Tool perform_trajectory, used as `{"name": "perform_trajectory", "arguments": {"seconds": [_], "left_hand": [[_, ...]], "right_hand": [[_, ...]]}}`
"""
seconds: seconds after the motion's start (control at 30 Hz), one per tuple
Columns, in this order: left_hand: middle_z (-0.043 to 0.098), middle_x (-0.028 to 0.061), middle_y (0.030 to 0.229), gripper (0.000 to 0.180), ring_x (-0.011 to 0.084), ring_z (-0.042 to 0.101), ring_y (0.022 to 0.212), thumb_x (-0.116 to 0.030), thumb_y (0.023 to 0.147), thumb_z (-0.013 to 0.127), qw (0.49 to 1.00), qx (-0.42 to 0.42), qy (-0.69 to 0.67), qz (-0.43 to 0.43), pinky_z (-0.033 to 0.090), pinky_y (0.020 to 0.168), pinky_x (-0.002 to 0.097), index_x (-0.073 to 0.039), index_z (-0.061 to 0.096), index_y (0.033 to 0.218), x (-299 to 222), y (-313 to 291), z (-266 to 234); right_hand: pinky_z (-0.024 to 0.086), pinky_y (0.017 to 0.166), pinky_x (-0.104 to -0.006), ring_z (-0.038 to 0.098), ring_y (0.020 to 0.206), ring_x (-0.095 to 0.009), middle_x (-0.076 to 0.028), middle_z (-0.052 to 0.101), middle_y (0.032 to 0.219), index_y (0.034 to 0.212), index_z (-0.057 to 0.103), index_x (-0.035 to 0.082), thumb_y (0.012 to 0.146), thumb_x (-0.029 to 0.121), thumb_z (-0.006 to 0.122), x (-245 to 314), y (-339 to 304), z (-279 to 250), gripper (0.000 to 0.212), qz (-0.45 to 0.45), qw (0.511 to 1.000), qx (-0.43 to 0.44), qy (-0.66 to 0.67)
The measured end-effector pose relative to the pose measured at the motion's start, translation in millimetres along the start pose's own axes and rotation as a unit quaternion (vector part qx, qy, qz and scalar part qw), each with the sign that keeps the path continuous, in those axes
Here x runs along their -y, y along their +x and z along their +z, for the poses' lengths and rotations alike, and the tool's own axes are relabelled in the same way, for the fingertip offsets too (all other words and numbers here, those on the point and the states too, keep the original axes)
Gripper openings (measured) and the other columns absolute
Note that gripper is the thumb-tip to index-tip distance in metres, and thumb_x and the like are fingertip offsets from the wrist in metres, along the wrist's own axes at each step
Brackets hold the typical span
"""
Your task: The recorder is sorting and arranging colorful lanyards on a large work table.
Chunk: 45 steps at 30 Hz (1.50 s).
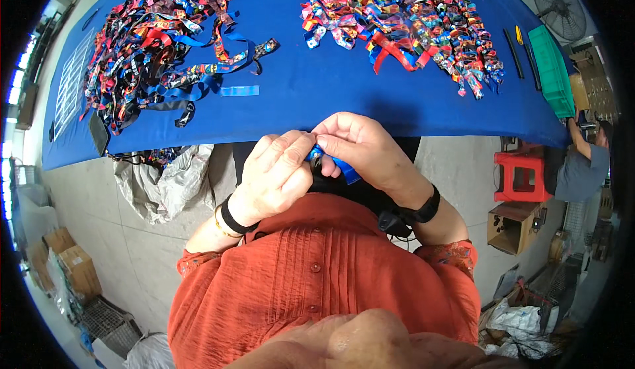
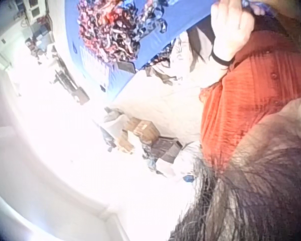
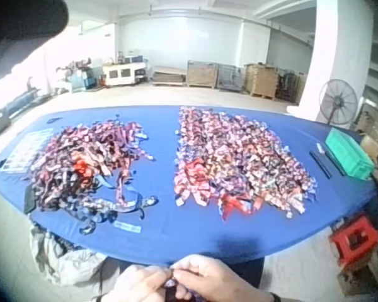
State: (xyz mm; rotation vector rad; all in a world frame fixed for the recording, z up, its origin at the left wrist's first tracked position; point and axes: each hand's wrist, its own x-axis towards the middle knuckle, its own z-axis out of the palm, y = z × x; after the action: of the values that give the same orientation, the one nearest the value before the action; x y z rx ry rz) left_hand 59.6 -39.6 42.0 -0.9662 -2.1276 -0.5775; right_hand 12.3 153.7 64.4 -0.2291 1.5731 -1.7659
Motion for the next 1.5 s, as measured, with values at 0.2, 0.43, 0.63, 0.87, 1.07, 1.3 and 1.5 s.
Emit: {"name": "perform_trajectory", "arguments": {"seconds": [0.2, 0.43, 0.63, 0.87, 1.07, 1.3, 1.5], "left_hand": [[0.065, 0.0197, 0.104, 0.021, 0.0281, 0.066, 0.088, -0.002, 0.061, 0.066, 1.000, -0.008, -0.002, -0.013, 0.049, 0.066, 0.0341, -0.001, 0.049, 0.074, 0, -5, 2], [0.066, 0.0207, 0.105, 0.020, 0.0291, 0.066, 0.083, 0.003, 0.062, 0.065, 0.992, -0.033, -0.100, -0.074, 0.049, 0.064, 0.0346, 0.000, 0.050, 0.075, -2, -1, 5], [0.067, 0.0173, 0.107, 0.020, 0.0282, 0.066, 0.086, 0.005, 0.064, 0.066, 0.989, -0.006, -0.133, -0.067, 0.049, 0.068, 0.0362, -0.001, 0.048, 0.071, 1, 0, 4], [0.067, 0.0151, 0.109, 0.019, 0.0300, 0.065, 0.089, 0.006, 0.064, 0.064, 0.979, 0.030, -0.193, -0.062, 0.050, 0.071, 0.0376, -0.002, 0.048, 0.070, 3, 0, -2], [0.066, 0.0158, 0.107, 0.018, 0.0321, 0.065, 0.094, 0.000, 0.063, 0.064, 0.977, 0.070, -0.200, -0.035, 0.054, 0.081, 0.0420, -0.001, 0.047, 0.070, 5, -3, -8], [0.065, 0.0162, 0.107, 0.024, 0.0326, 0.065, 0.094, -0.004, 0.060, 0.065, 0.987, 0.055, -0.149, -0.003, 0.055, 0.080, 0.0425, -0.003, 0.042, 0.069, 2, -6, -7], [0.065, 0.0152, 0.111, 0.024, 0.0323, 0.062, 0.101, -0.008, 0.059, 0.064, 0.993, 0.074, -0.094, 0.005, 0.054, 0.077, 0.0414, -0.005, 0.043, 0.070, -2, -3, -10]], "right_hand": [[0.050, 0.063, -0.0224, 0.059, 0.068, -0.008, -0.002, 0.062, 0.080, 0.103, 0.058, 0.002, 0.100, 0.013, 0.055, -5, 0, 2, 0.012, -0.022, 0.999, -0.012, -0.029], [0.035, 0.046, -0.0196, 0.045, 0.054, -0.003, 0.004, 0.049, 0.069, 0.100, 0.053, 0.005, 0.102, 0.013, 0.052, -15, 4, 9, 0.008, -0.094, 0.993, -0.069, -0.020], [0.034, 0.045, -0.0201, 0.042, 0.053, -0.002, 0.005, 0.048, 0.069, 0.097, 0.054, 0.005, 0.101, 0.013, 0.053, -13, 2, 4, 0.009, -0.067, 0.996, -0.063, -0.006], [0.037, 0.048, -0.0211, 0.044, 0.055, -0.002, 0.004, 0.051, 0.072, 0.094, 0.056, 0.004, 0.100, 0.012, 0.054, -11, 1, 3, 0.010, -0.062, 0.996, -0.056, -0.006], [0.028, 0.042, -0.0196, 0.037, 0.049, -0.001, 0.005, 0.047, 0.067, 0.096, 0.055, 0.005, 0.102, 0.015, 0.052, -10, 0, 2, 0.011, -0.059, 0.997, -0.043, -0.022], [0.039, 0.050, -0.0195, 0.048, 0.060, -0.001, 0.002, 0.059, 0.080, 0.102, 0.057, 0.002, 0.099, 0.009, 0.056, -5, 0, 5, 0.008, -0.059, 0.993, -0.056, -0.091], [0.045, 0.065, -0.0200, 0.052, 0.077, -0.002, 0.001, 0.059, 0.086, 0.099, 0.057, 0.001, 0.098, 0.006, 0.057, -16, 2, 7, 0.006, -0.149, 0.972, -0.090, -0.157]]}}
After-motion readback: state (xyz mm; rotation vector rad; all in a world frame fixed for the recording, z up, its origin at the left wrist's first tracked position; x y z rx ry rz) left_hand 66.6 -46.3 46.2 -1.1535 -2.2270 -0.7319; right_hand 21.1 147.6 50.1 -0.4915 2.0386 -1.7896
